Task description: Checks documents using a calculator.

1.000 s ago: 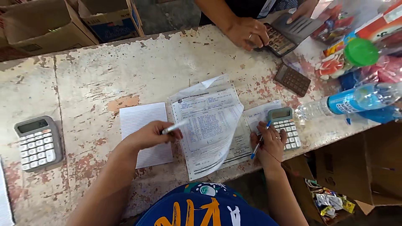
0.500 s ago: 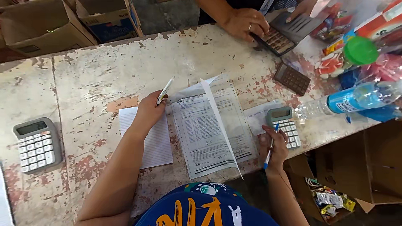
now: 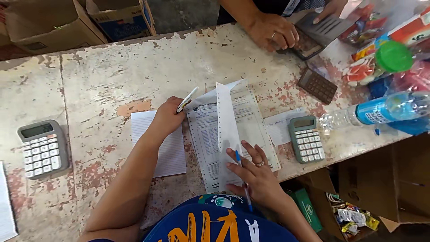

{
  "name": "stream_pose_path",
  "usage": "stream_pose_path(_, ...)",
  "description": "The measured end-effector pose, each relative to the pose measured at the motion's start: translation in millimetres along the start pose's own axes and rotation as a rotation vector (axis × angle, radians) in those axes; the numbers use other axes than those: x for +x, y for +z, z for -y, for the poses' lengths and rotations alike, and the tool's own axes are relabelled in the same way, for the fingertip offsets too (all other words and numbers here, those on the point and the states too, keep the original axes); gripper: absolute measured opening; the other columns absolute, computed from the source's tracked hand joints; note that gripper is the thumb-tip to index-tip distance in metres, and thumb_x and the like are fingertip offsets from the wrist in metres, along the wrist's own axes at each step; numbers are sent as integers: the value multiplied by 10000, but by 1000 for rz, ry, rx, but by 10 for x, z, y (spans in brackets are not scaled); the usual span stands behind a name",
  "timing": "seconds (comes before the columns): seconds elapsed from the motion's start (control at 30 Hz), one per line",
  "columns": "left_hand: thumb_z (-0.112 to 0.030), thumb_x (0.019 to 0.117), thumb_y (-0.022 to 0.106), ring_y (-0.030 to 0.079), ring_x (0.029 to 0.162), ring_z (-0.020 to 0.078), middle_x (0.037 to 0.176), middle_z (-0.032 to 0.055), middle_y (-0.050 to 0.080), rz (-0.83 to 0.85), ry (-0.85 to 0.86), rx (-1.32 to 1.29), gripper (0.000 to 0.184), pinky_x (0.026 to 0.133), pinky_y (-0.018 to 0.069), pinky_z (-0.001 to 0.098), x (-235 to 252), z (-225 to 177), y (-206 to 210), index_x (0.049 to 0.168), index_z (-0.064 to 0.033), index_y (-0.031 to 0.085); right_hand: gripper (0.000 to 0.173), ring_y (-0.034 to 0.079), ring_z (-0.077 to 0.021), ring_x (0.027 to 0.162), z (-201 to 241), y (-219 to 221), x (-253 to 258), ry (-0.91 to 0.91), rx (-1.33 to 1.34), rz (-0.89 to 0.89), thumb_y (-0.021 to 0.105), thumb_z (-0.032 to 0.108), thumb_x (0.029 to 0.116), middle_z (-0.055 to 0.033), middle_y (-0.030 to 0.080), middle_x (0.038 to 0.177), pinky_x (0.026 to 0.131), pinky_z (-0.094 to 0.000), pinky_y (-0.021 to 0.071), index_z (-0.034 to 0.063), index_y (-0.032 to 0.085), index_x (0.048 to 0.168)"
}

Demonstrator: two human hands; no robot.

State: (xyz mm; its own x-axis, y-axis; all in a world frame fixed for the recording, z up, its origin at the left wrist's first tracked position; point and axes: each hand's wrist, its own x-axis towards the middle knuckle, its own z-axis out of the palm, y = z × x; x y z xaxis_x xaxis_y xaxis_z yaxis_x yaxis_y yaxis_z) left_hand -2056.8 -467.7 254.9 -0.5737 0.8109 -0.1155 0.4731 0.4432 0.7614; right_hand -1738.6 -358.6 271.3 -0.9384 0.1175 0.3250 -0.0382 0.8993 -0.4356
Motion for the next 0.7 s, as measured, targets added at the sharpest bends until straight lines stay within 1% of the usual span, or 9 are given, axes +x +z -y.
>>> stream_pose_path(0.1,-22,974,539,612,1143,314,1274,201,624,-16,18,-7,309,949,487,528,-9,24,35,1255,10,665,494,382,-398,1478,109,122,65,4,-56,92,611,550,965,-14,567,1505,1127,-683,304,281,593,1380)
stream_pose_path(0.2,-79,1019,537,616,1139,319,1265,212,623,-35,38,12,280,955,492,518,-5,43,77,1253,11,662,431,405,-462,1452,179,219,138,43,-165,169,649,245,963,-51,568,1503,1049,-773,327,257,605,1391)
stream_pose_path(0.23,-91,1024,537,619,1136,320,1263,211,625,-44,44,16,282,956,495,515,-6,39,88,1257,4,664,470,425,-472,1436,171,235,144,70,-193,147,654,113,923,-61,588,1481,1032,-786,333,247,626,1372)
stream_pose_path(0.33,-110,1037,523,641,1107,334,1243,213,647,-50,38,23,288,946,501,535,-39,-6,72,1267,-7,662,558,426,-476,1434,80,196,99,177,-274,63,651,-51,829,-70,600,1465,1023,-798,332,218,664,1317)
stream_pose_path(0.47,-122,1055,499,675,924,304,1069,187,705,-62,8,10,291,831,520,534,-54,5,72,1288,-45,654,565,406,-534,1424,-77,53,1,327,-344,48,693,-78,744,-116,619,1436,1012,-836,292,156,713,1258)
stream_pose_path(0.53,-120,1055,493,667,895,301,1051,191,701,-62,0,-4,307,811,516,527,-49,14,99,1318,-47,634,536,406,-543,1421,-132,-8,-53,395,-335,65,713,-71,730,-121,625,1429,1029,-840,267,130,731,1226)
stream_pose_path(0.57,-117,1053,499,670,910,304,1068,195,701,-60,-2,-6,316,826,518,527,-49,9,109,1332,-42,625,488,419,-534,1416,-152,-36,-79,424,-315,58,710,-61,748,-119,633,1420,1043,-830,261,113,737,1202)
stream_pose_path(0.63,-104,1037,522,678,944,306,1087,200,704,-64,6,-7,311,854,521,524,-51,4,131,1314,-16,632,333,456,-508,1399,-191,-81,-136,465,-271,17,620,21,855,-115,657,1387,1063,-788,273,81,733,1162)
stream_pose_path(0.7,-88,1024,537,675,955,297,1101,201,703,-60,-1,-15,302,862,519,514,-54,0,138,1294,-1,643,298,544,-477,1329,-240,-95,-174,490,-269,-92,514,223,981,-117,709,1294,1047,-735,350,57,730,1103)
